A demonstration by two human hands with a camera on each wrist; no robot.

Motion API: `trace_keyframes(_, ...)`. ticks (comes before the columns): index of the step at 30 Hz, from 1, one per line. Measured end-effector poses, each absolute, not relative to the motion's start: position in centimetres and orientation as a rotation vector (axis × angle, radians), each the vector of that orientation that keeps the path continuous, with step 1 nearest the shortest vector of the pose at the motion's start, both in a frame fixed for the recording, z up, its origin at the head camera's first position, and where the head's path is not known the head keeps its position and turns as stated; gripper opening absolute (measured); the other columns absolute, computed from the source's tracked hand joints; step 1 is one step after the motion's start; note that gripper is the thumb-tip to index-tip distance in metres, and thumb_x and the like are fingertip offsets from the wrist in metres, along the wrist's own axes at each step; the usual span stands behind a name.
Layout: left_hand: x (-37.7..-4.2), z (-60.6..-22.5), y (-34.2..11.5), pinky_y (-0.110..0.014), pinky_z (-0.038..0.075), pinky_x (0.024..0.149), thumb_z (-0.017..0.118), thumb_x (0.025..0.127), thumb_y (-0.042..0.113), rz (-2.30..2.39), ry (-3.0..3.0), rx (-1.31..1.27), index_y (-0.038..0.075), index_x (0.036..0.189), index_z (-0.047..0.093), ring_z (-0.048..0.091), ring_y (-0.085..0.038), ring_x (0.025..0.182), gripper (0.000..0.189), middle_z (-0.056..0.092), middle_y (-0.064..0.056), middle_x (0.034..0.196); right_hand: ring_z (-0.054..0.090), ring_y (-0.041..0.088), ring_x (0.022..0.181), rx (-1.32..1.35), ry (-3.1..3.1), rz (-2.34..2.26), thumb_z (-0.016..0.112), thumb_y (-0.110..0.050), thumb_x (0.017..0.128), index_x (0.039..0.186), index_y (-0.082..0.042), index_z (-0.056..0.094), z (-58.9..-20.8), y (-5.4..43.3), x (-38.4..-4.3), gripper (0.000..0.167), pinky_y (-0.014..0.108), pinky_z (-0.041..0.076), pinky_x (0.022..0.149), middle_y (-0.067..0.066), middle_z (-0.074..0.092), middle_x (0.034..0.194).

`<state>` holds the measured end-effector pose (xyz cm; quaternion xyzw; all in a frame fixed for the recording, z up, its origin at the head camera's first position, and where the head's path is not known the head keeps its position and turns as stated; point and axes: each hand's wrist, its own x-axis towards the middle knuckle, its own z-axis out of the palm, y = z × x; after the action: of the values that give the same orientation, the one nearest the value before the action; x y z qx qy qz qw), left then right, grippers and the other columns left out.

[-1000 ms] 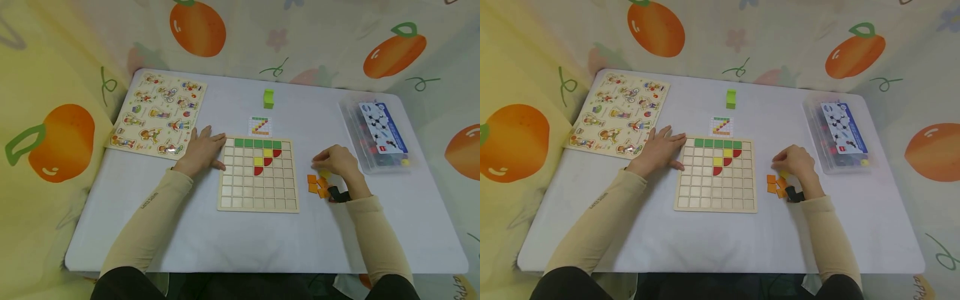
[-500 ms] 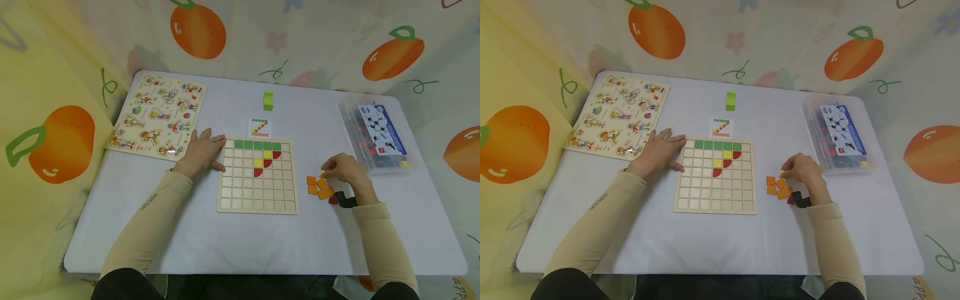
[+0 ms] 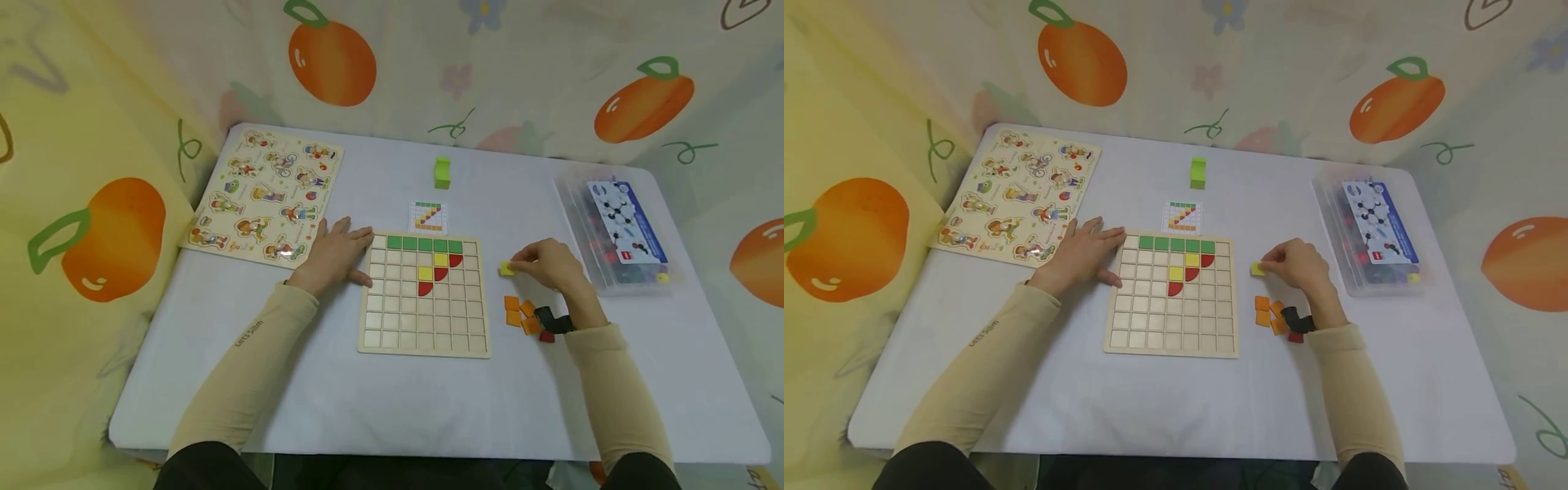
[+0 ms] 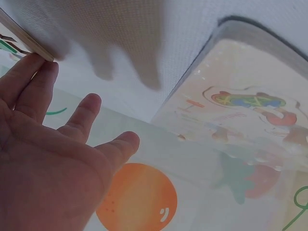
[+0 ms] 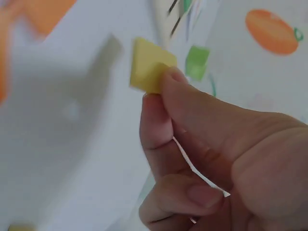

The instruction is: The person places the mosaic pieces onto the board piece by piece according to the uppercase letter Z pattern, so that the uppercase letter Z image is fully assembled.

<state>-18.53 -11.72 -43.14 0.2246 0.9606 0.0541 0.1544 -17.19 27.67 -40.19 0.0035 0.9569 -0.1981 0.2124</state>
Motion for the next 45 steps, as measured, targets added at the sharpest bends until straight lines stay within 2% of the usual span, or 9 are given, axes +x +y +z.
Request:
trace_keyframes(7, -18.6, -43.4, -11.7, -0.073, 0.014, 0.127, 0.079, 0.072, 0.057, 0.172, 2.753, 0.638, 0.015, 0.158, 0.044, 0.021, -0.043, 0.160, 0.102, 0.037, 0.000, 0.169, 0.062, 0.030, 0.098, -0.081, 2.656, -0.590, 0.069, -0.035, 0.098, 0.111, -0.006, 0.077, -40.3, 23.0, -18.4, 0.033, 0.030, 0.048, 0.070, 0.020, 0.074, 0.120)
trace_keyframes(13, -18.7, -43.5, -11.7, -0.073, 0.013, 0.127, 0.079, 0.072, 0.058, 0.170, 2.746, 0.634, 0.016, 0.158, 0.043, 0.021, -0.042, 0.161, 0.102, 0.036, 0.001, 0.169, 0.063, 0.023, 0.091, -0.259, 2.614, -0.621, 0.073, -0.030, 0.095, 0.106, -0.006, 0.078, -40.9, 18.9, -18.6, 0.026, 0.023, 0.044, 0.068, 0.014, 0.077, 0.106)
trace_keyframes(18, -18.6, -43.1, -11.7, -0.073, 0.012, 0.127, 0.080, 0.072, 0.056, 0.192, 2.744, 0.638, 0.015, 0.157, 0.044, 0.021, -0.043, 0.160, 0.102, 0.037, -0.001, 0.169, 0.069, 0.021, 0.087, -0.416, 2.571, -0.659, 0.075, -0.028, 0.094, 0.103, -0.009, 0.082, -40.9, 15.8, -17.9, 0.023, 0.023, 0.046, 0.064, 0.009, 0.081, 0.098)
trace_keyframes(23, -18.7, -43.1, -11.6, -0.073, 0.011, 0.127, 0.080, 0.073, 0.056, 0.191, 2.735, 0.641, 0.016, 0.158, 0.044, 0.020, -0.042, 0.161, 0.101, 0.036, 0.000, 0.169, 0.071, 0.019, 0.088, -0.507, 2.573, -0.596, 0.075, -0.032, 0.093, 0.100, -0.016, 0.084, -41.3, 13.6, -17.2, 0.019, 0.023, 0.049, 0.062, 0.001, 0.082, 0.093)
trace_keyframes(28, -18.9, -43.3, -11.6, -0.072, 0.011, 0.127, 0.080, 0.073, 0.057, 0.181, 2.743, 0.642, 0.016, 0.158, 0.044, 0.021, -0.041, 0.161, 0.102, 0.036, 0.001, 0.169, 0.070, 0.015, 0.082, -0.491, 2.559, -0.551, 0.075, -0.031, 0.094, 0.096, -0.019, 0.084, -41.4, 12.5, -17.0, 0.015, 0.023, 0.050, 0.061, -0.002, 0.081, 0.090)
trace_keyframes(37, -18.7, -43.3, -11.6, -0.072, 0.013, 0.127, 0.080, 0.072, 0.057, 0.181, 2.746, 0.631, 0.016, 0.158, 0.043, 0.022, -0.041, 0.161, 0.103, 0.037, 0.001, 0.169, 0.071, 0.014, 0.076, -0.535, 2.556, -0.455, 0.075, -0.030, 0.095, 0.097, -0.015, 0.084, -41.6, 12.1, -17.1, 0.017, 0.023, 0.051, 0.058, 0.001, 0.082, 0.092)
trace_keyframes(45, -18.6, -43.4, -11.8, -0.073, 0.013, 0.127, 0.080, 0.072, 0.058, 0.179, 2.749, 0.633, 0.016, 0.158, 0.043, 0.022, -0.041, 0.160, 0.103, 0.037, 0.000, 0.169, 0.067, 0.014, 0.071, -0.498, 2.581, -0.431, 0.075, -0.032, 0.094, 0.093, -0.016, 0.084, -41.8, 11.9, -17.2, 0.018, 0.021, 0.044, 0.052, -0.001, 0.080, 0.085)
